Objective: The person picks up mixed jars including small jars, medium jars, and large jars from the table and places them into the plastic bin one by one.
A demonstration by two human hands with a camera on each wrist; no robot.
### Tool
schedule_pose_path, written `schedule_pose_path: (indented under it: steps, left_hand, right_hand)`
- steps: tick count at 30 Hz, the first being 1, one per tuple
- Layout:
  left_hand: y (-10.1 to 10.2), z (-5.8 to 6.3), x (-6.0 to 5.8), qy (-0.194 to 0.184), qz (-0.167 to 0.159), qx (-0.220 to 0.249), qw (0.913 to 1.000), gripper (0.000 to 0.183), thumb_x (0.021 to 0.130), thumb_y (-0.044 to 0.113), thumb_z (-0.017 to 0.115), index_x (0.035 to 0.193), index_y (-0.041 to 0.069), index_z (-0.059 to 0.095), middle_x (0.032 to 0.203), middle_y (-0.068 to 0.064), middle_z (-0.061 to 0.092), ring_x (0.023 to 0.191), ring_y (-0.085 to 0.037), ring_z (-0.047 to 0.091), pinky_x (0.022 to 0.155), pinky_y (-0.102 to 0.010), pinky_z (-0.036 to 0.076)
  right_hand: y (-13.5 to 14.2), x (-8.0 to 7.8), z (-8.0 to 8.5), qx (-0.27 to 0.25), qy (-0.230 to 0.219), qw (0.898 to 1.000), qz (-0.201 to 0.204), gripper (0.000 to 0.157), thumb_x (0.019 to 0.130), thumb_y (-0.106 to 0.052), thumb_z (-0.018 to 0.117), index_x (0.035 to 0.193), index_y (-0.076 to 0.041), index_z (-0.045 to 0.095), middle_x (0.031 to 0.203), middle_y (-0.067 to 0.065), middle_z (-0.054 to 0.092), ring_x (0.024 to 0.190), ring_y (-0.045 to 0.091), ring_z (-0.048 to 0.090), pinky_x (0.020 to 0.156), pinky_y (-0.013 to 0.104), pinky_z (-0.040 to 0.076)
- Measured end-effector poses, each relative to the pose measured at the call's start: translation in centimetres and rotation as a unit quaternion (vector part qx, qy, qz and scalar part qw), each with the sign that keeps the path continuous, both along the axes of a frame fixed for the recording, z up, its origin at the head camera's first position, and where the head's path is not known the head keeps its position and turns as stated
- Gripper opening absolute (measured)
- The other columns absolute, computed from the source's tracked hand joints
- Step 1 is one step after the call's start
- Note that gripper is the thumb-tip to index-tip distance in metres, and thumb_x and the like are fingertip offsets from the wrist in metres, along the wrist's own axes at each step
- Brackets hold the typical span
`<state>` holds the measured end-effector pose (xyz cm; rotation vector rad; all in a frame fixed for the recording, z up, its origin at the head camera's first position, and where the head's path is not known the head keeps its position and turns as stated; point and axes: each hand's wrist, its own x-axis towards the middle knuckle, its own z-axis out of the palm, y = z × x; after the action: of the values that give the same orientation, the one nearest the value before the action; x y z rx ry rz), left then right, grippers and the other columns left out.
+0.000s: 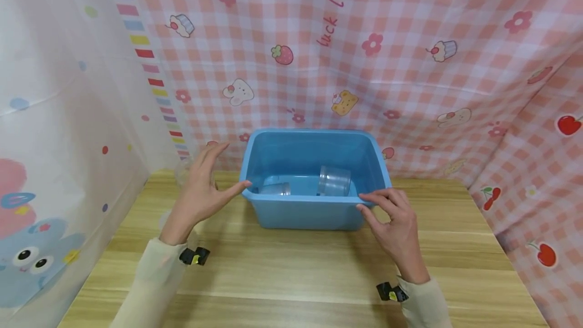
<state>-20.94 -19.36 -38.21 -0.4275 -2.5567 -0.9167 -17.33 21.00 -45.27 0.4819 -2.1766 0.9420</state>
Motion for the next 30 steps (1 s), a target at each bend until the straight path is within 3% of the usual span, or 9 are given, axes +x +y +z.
schedule_pose_path:
  steps: [10, 19, 30]
  left_hand:
    - [-1.5, -1.6, 0.8, 0.031, 0.035, 0.028, 0.9985, 0.100, 0.076, 0.037, 0.092, 0.158, 0.019, 0.037, 0.161, -0.013, 0.039, 0.148, -0.039, 0.033, 0.115, -0.069, 0.032]
    - [-2.7, -2.4, 1.8, 0.010, 0.066, 0.050, 0.9965, 0.103, 0.076, 0.039, 0.091, 0.161, 0.024, 0.033, 0.163, -0.014, 0.036, 0.150, -0.039, 0.031, 0.113, -0.073, 0.031]
    - [-4.6, -4.0, 3.3, -0.021, 0.109, 0.079, 0.9907, 0.104, 0.081, 0.039, 0.088, 0.163, 0.022, 0.027, 0.163, -0.019, 0.033, 0.149, -0.046, 0.030, 0.112, -0.074, 0.030]
  right_hand:
    - [0.0, 0.1, 0.2, 0.003, -0.015, 1.000, -0.006, 0.029, 0.080, -0.008, 0.088, 0.108, -0.013, 0.081, 0.103, 0.004, 0.070, 0.099, 0.019, 0.056, 0.085, 0.024, 0.043]
    - [-0.1, 0.1, 0.0, 0.000, -0.007, 1.000, -0.005, 0.031, 0.078, -0.006, 0.088, 0.108, -0.013, 0.081, 0.101, 0.005, 0.070, 0.098, 0.020, 0.056, 0.084, 0.022, 0.043]
    - [0.0, 0.0, -0.1, 0.000, -0.007, 1.000, -0.003, 0.031, 0.079, -0.006, 0.088, 0.108, -0.014, 0.081, 0.102, 0.004, 0.070, 0.098, 0.019, 0.056, 0.085, 0.022, 0.043]
